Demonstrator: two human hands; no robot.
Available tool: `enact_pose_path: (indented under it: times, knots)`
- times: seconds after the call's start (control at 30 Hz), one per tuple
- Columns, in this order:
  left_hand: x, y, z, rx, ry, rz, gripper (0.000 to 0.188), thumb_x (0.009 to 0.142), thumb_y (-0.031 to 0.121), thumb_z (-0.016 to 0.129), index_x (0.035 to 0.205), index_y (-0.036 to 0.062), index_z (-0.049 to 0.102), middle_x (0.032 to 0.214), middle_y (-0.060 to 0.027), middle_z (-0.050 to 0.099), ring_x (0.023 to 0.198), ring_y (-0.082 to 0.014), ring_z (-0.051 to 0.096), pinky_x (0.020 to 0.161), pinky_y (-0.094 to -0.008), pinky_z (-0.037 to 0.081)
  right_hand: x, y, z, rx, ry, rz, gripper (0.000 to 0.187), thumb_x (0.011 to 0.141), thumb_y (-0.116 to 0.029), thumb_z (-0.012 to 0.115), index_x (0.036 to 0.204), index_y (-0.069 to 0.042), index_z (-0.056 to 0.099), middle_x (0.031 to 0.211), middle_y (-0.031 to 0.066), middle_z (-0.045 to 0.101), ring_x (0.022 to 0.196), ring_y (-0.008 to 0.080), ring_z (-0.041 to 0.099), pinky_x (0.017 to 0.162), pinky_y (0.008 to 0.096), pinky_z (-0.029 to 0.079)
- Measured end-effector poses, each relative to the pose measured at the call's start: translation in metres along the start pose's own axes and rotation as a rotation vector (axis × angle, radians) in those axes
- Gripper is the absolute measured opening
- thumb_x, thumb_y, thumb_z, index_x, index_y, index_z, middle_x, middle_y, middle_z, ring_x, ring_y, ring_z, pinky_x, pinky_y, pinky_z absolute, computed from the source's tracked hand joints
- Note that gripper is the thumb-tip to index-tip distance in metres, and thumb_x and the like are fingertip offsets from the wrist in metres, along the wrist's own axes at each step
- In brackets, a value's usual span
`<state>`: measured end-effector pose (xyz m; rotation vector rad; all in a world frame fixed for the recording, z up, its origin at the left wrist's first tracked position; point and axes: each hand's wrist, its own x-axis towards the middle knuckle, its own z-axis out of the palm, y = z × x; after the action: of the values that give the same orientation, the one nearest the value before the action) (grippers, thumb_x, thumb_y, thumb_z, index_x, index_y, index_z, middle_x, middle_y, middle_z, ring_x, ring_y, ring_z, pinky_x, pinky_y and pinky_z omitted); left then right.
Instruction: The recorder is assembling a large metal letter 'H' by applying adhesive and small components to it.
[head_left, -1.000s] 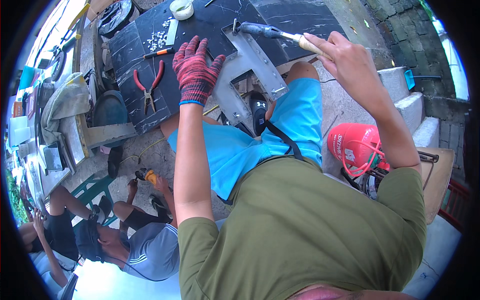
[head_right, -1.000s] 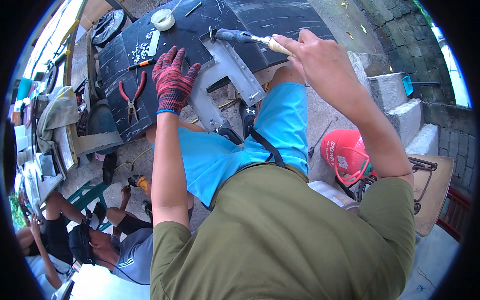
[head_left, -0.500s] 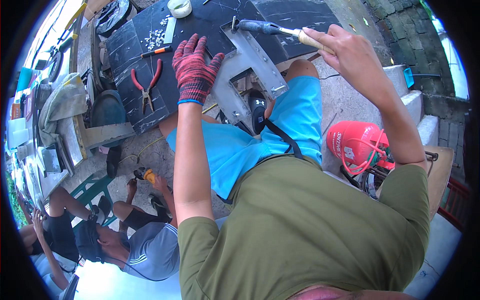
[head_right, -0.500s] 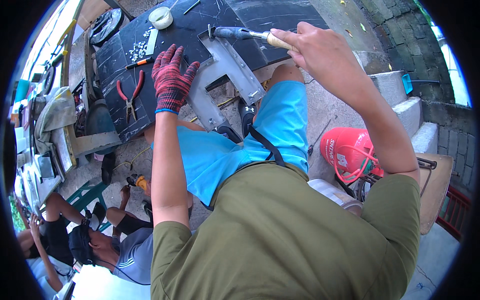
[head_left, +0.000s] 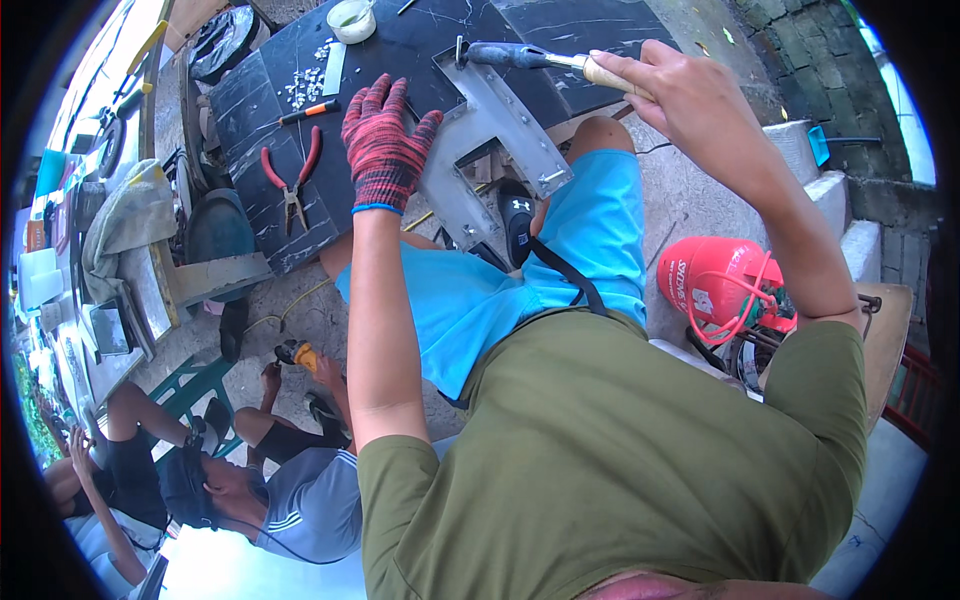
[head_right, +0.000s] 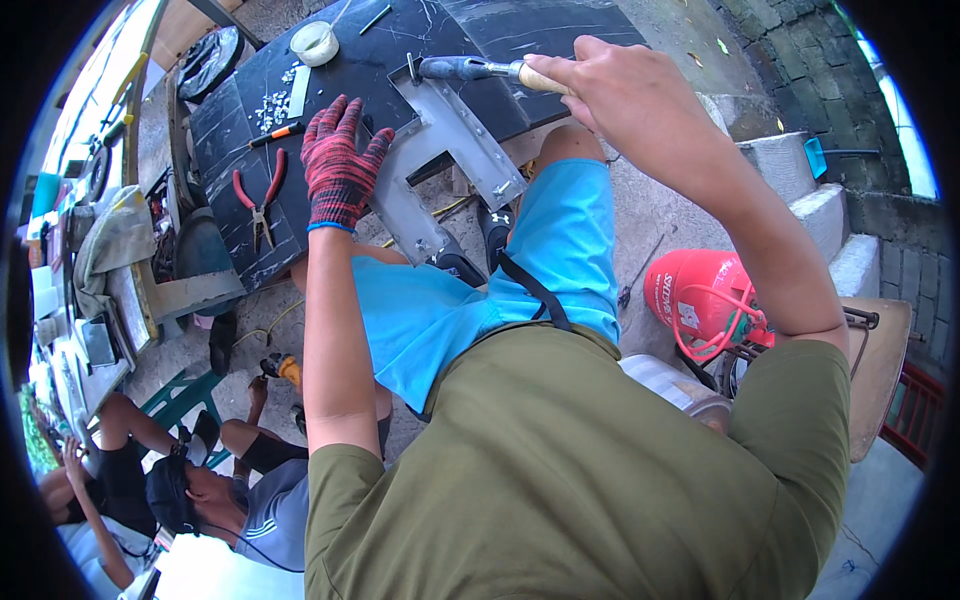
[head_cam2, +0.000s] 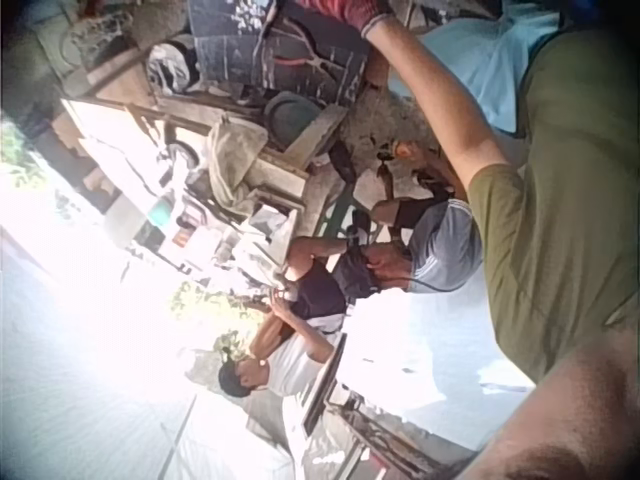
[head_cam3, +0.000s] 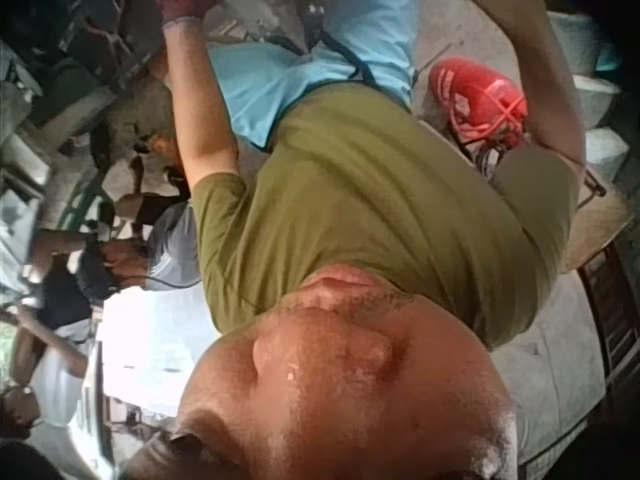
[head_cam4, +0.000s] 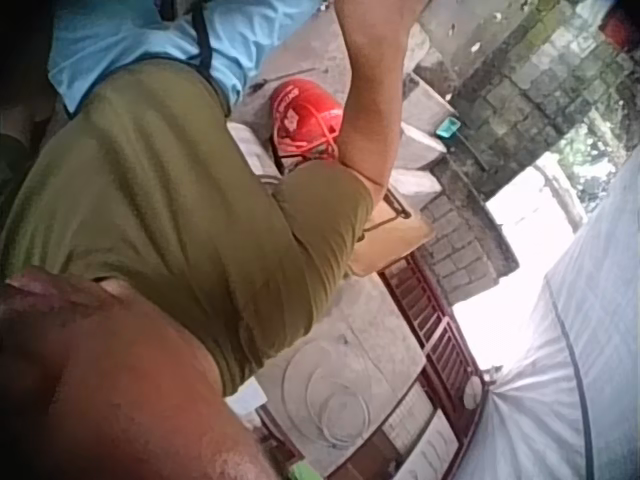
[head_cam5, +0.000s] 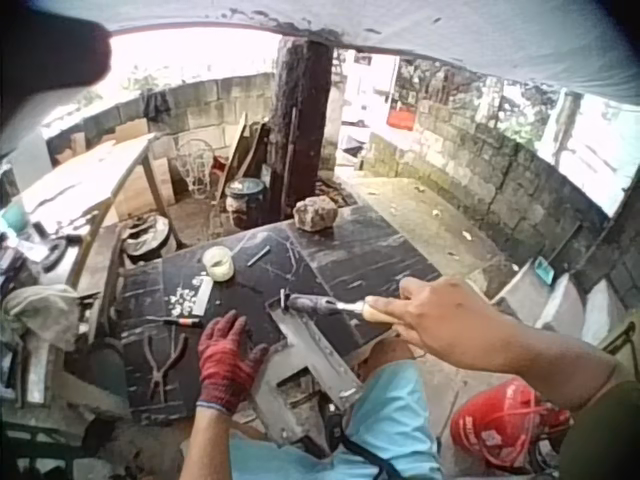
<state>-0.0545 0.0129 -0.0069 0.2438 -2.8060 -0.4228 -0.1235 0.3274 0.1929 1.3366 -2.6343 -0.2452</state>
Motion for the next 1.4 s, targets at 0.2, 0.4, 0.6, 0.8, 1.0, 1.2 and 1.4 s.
enact_pose_path:
  times: [0.2, 0.4, 0.6, 0.8, 1.0, 1.2, 1.4]
  knots:
    - [0.016, 0.016, -0.015, 0.012, -0.092, -0.007, 0.082, 0.086, 0.053, 0.076, 0.156, 0.0219, 0.046, 0.157, -0.0142, 0.048, 0.145, -0.0345, 0.043, 0.122, -0.047, 0.03, -0.002, 0.002, 0.001, 0.012, -0.009, 0.037, 0.047, 0.091, -0.016, 0.07, 0.138, -0.022, 0.066, 0.089, 0.0106, 0.062, 0.077, 0.0291, 0.068, 0.071, 0.0428, 0.055]
    - [0.042, 0.035, -0.011, 0.134, -0.056, 0.153, 0.088, 0.085, 0.051, 0.078, 0.16, 0.0349, 0.035, 0.159, -0.0158, 0.044, 0.144, -0.0357, 0.045, 0.121, -0.05, 0.03, -0.001, 0.001, 0.002, -0.026, 0.001, 0.045, 0.047, 0.09, -0.015, 0.07, 0.136, -0.024, 0.067, 0.089, 0.0103, 0.063, 0.077, 0.0278, 0.07, 0.069, 0.0412, 0.056]
    - [0.051, 0.036, -0.002, -0.054, -0.176, 0.147, 0.088, 0.085, 0.043, 0.08, 0.16, 0.0354, 0.035, 0.157, -0.0129, 0.048, 0.139, -0.0357, 0.052, 0.118, -0.0533, 0.033, -0.001, 0.002, 0.003, 0.001, 0.007, 0.044, 0.048, 0.088, -0.015, 0.072, 0.135, -0.024, 0.067, 0.089, 0.01, 0.063, 0.078, 0.0277, 0.07, 0.069, 0.0405, 0.056]
    - [0.053, 0.034, 0.001, -0.085, -0.21, 0.149, 0.088, 0.085, 0.043, 0.08, 0.161, 0.0322, 0.036, 0.151, -0.0084, 0.055, 0.136, -0.0317, 0.054, 0.115, -0.0525, 0.035, -0.002, 0.005, 0.003, -0.019, 0.02, 0.032, 0.048, 0.088, -0.015, 0.071, 0.135, -0.022, 0.066, 0.088, 0.0097, 0.062, 0.078, 0.0276, 0.069, 0.07, 0.0408, 0.056]
    - [0.053, 0.033, 0.002, -0.12, -0.186, 0.134, 0.089, 0.085, 0.045, 0.08, 0.161, 0.0319, 0.035, 0.148, -0.0102, 0.057, 0.135, -0.0323, 0.054, 0.115, -0.0526, 0.035, -0.002, 0.001, -0.002, -0.033, 0.041, 0.023, 0.047, 0.088, -0.012, 0.07, 0.134, -0.021, 0.067, 0.088, 0.0104, 0.063, 0.078, 0.0284, 0.069, 0.069, 0.0419, 0.055]
    - [0.052, 0.03, 0.004, -0.126, -0.174, 0.159, 0.091, 0.085, 0.047, 0.08, 0.162, 0.0322, 0.033, 0.147, -0.0109, 0.058, 0.134, -0.0333, 0.055, 0.115, -0.0528, 0.035, -0.002, 0.003, -0.002, -0.043, -0.011, 0.026, 0.051, 0.095, -0.019, 0.069, 0.145, -0.023, 0.061, 0.092, 0.0106, 0.058, 0.078, 0.0273, 0.065, 0.071, 0.0415, 0.054]
    - [0.053, 0.032, 0.003, -0.103, -0.199, 0.155, 0.091, 0.085, 0.047, 0.08, 0.162, 0.0345, 0.032, 0.147, -0.0107, 0.058, 0.135, -0.0328, 0.055, 0.115, -0.053, 0.036, 0.002, -0.006, -0.006, -0.069, -0.04, 0.047, 0.05, 0.095, -0.02, 0.069, 0.144, -0.024, 0.061, 0.092, 0.0104, 0.059, 0.078, 0.0269, 0.066, 0.07, 0.0409, 0.054]
